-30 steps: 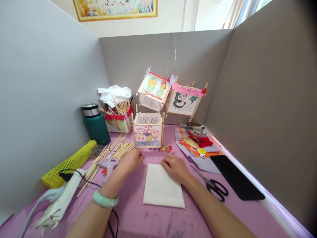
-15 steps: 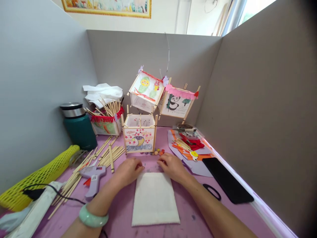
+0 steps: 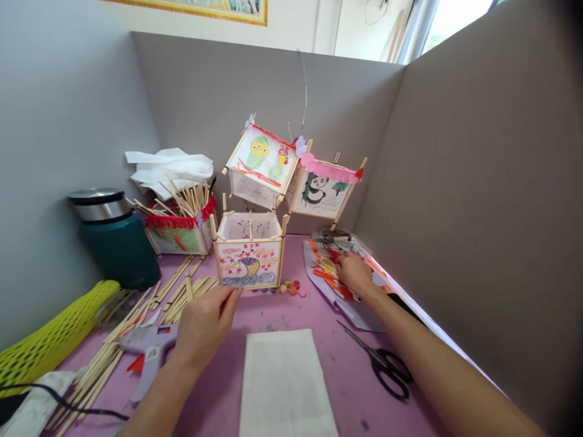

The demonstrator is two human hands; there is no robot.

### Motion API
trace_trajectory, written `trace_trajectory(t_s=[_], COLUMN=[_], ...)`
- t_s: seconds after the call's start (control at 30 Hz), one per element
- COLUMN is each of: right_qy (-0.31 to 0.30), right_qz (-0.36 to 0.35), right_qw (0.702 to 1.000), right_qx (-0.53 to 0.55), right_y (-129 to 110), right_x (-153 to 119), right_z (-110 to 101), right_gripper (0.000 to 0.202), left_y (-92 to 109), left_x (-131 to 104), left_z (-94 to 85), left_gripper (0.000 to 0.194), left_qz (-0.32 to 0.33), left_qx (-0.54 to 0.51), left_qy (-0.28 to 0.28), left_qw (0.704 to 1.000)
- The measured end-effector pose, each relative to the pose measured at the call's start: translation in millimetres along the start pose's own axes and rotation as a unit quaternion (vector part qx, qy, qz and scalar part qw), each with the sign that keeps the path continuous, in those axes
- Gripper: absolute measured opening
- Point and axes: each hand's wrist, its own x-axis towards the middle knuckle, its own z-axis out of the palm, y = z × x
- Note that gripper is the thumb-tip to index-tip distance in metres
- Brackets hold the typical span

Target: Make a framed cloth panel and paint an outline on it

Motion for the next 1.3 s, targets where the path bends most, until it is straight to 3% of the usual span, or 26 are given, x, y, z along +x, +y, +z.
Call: trace_trajectory(t_s=[0.17,0.27,0.37,0.47,0.67,0.83,1.1,1.3], right_qy=[-0.037,-0.079,-0.095,-0.083,-0.092,-0.095,-0.116,-0.174], right_qz=[-0.127,-0.205,-0.236,-0.238,-0.251,-0.189,-0.114,-0.171], right_qw=[0.99,0.972,0.962,0.961,0.961,0.977,0.986,0.97], right_qx=[0.047,0.082,0.104,0.114,0.068,0.022,-0.034,0.002], right_y=[-33.1,-56.2,-72.6,-82.9,-96.1,-99.7,-78.0,-63.1], right_x=[-0.1,-5.1,-14.9,-25.6,-35.9,-42.2,-71.1,-93.8], right_z=[-5.1,-7.1,-5.6,-2.5,4.7,3.6,-23.0,-32.1], right_gripper=[0.028,0.023,0.023,0.026,0.034,0.036,0.026,0.024], left_y=[-8.4,-11.3,-10.0,-7.7,-15.8,-24.2,-21.9,-22.4], left_x=[2.8,3.0,2.3,2.4,5.5,6.6,6.7,5.1], left_z=[1.0,3.3,5.9,9.3,16.9,20.6,18.8,16.7], left_gripper=[0.023,0.021,0.019,0.017,0.031,0.032,0.026,0.019], left_qz=[-0.072,-0.088,-0.1,-0.124,-0.195,-0.183,-0.186,-0.22], left_qx=[-0.011,0.005,0.023,0.035,0.059,0.029,0.025,0.061], left_qy=[0.073,0.065,0.031,0.0,0.029,-0.008,-0.032,-0.049], left_qw=[0.995,0.994,0.994,0.992,0.979,0.983,0.982,0.972])
